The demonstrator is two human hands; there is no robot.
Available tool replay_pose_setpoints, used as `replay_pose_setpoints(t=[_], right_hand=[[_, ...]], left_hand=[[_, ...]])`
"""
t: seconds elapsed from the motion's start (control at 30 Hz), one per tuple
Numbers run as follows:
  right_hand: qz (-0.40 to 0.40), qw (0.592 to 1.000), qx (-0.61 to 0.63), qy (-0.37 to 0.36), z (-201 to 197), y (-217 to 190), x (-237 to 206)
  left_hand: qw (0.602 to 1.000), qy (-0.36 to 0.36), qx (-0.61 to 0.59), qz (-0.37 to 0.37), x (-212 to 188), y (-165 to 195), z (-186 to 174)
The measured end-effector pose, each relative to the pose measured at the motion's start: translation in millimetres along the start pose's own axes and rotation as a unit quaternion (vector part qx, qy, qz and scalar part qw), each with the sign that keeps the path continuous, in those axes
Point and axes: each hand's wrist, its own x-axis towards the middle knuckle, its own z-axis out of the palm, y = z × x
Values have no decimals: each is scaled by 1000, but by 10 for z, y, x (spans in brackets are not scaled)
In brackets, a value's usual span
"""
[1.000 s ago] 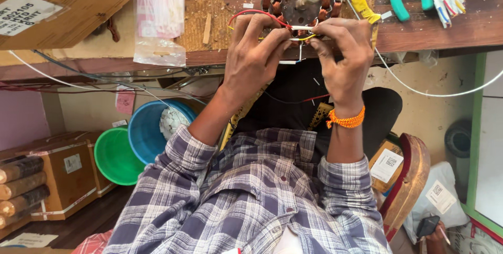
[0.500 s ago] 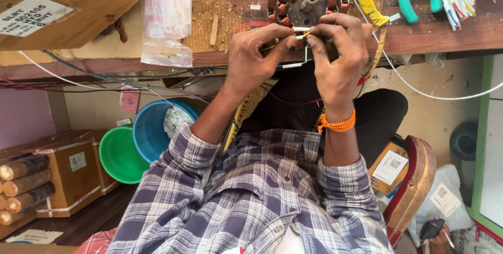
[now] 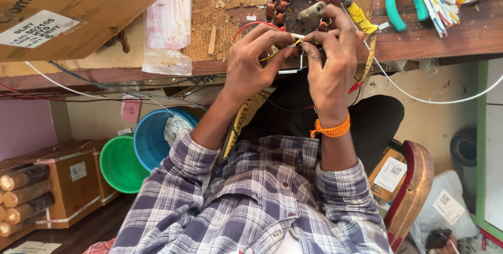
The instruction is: The person strips insulation from several colored wires using pliers, then twists and secures them to a stator component. They also cut a piece of yellow tape and wrap it around the wires.
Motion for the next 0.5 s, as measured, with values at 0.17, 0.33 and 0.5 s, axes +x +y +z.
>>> replay_pose_setpoints(t=[0.17,0.33,0.5], right_hand=[[-35,999,5,25,92,-14,31],[-37,998,5,47,175,-79,108],[4,1000,12,7,156,-95,124]], left_hand=[[998,42,38,38,31,28,51],[998,51,36,21,70,27,32],[999,42,28,-21,113,-48,21]])
